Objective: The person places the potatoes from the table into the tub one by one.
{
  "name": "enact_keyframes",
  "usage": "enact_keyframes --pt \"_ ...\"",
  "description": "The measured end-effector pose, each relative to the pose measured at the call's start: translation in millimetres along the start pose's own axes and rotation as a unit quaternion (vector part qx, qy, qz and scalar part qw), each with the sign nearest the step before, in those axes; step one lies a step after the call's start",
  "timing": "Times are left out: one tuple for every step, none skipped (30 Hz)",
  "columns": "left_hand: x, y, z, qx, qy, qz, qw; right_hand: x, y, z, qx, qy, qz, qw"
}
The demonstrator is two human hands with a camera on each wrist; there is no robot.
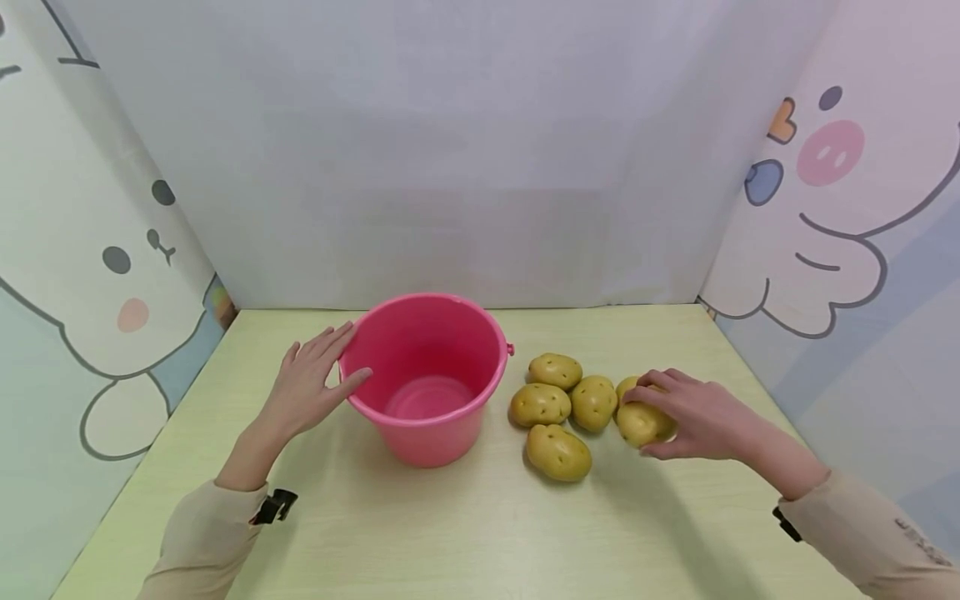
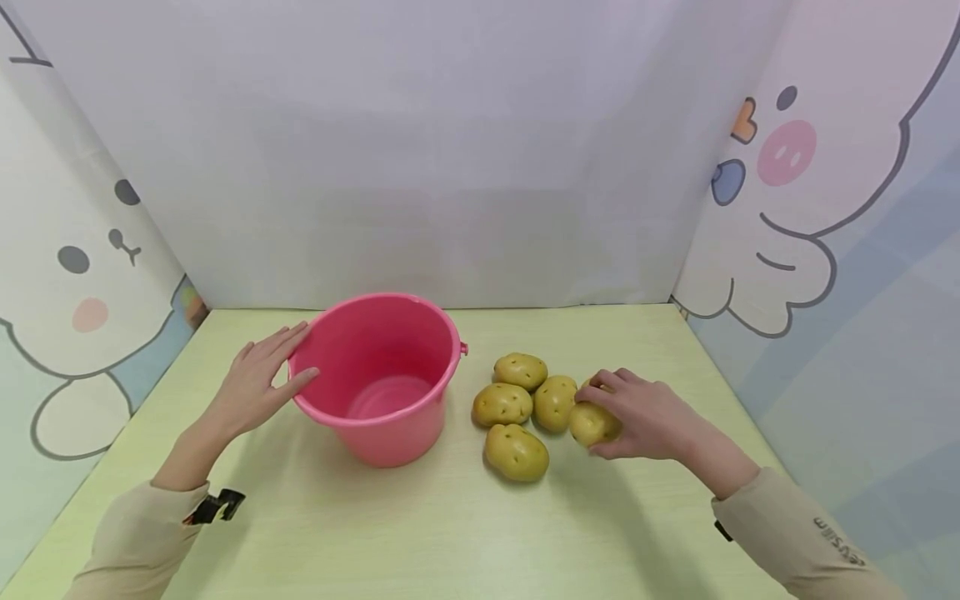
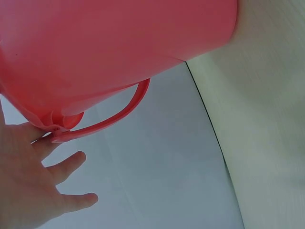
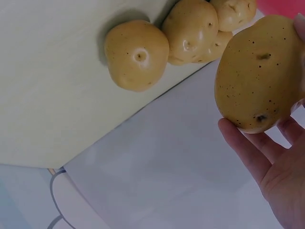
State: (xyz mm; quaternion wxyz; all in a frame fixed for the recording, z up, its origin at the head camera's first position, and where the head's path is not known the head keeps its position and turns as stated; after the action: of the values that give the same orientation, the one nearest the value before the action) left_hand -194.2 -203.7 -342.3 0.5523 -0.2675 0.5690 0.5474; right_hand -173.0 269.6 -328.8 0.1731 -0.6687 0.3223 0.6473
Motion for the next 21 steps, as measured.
enact_keyframes --pt "-0.1 0.0 0.1 0.000 0.000 0.000 1.0000 -1 0.5 0 -0.003 -0.001 0.002 1.0000" --pt "-0.1 0.0 0.1 0.001 0.000 0.000 1.0000 -3 0.8 0 -0.006 -0.002 0.003 1.0000" --pt "0.0 0.0 0.1 0.001 0.000 0.000 1.0000 -4 1.3 1 -0.008 -0.002 0.004 1.0000" --pt "0.0 0.0 0.1 0.002 0.000 0.001 1.0000 -5 1.9 1 -0.010 -0.002 0.004 0.9999" --pt "0.1 0.1 0.1 0.002 0.000 0.001 1.0000 -6 2.4 1 -0.010 -0.002 0.004 0.9999" --pt "0.2 0.1 0.0 0.003 -0.001 0.002 1.0000 -7 3.0 1 -0.011 -0.002 0.003 0.9999" --pt "0.3 0.2 0.0 0.004 -0.001 0.002 1.0000 -9 3.5 0 -0.011 -0.002 0.001 0.9999" --pt "0.4 0.2 -0.1 0.005 -0.001 0.003 1.0000 -10 4.0 0 -0.010 -0.003 0.000 0.9999" --pt "0.5 0.2 -0.1 0.005 -0.001 0.003 1.0000 -11 4.6 0 -0.008 -0.004 -0.003 1.0000" --pt "0.4 0.3 -0.2 0.006 -0.001 0.004 1.0000 -13 5.3 -1 -0.005 -0.005 -0.007 1.0000" --pt "0.4 0.3 -0.2 0.006 -0.002 0.004 1.0000 -14 6.0 -1 -0.003 -0.007 -0.010 0.9999" --pt "0.4 0.3 -0.2 0.007 -0.002 0.004 1.0000 -16 6.7 -1 -0.002 -0.009 -0.013 0.9999" --pt "0.4 0.3 -0.2 0.006 -0.003 0.004 1.0000 -17 7.6 -2 0.001 -0.010 -0.016 0.9998" --pt "0.4 0.3 -0.2 0.006 -0.003 0.004 1.0000 -19 8.5 -2 0.001 -0.011 -0.017 0.9998" --pt "0.5 0.3 -0.2 0.006 -0.004 0.003 1.0000 -20 9.4 -3 0.002 -0.013 -0.019 0.9997" --pt "0.4 0.4 -0.2 0.005 -0.004 0.004 1.0000 -22 10.3 -3 0.001 -0.014 -0.020 0.9997" --pt "0.4 0.4 -0.2 0.005 -0.005 0.004 1.0000 -24 11.2 -4 -0.001 -0.015 -0.019 0.9997" --pt "0.4 0.5 -0.1 0.005 -0.005 0.004 1.0000 -25 12.0 -4 -0.003 -0.016 -0.019 0.9997" --pt "0.4 0.6 0.0 0.005 -0.005 0.004 1.0000 -26 12.7 -4 -0.005 -0.016 -0.019 0.9997" --pt "0.4 0.7 0.1 0.006 -0.005 0.004 1.0000 -28 13.4 -4 -0.007 -0.016 -0.019 0.9997" --pt "0.3 0.7 0.3 0.006 -0.004 0.004 1.0000 -29 13.9 -4 -0.009 -0.016 -0.019 0.9997"
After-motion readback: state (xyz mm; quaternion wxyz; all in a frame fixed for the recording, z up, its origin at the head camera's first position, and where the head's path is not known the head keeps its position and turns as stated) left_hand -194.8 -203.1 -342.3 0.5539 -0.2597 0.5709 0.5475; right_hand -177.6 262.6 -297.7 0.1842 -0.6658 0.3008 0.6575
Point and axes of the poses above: each hand's wrist, its own y-axis towards the middle knuckle, its own x-axis out of the palm, z = x × y, the point moved 2 cm from there along y, towards the middle knuckle, and after that the axes turned 10 degrees about y, right-handed, at the moved point
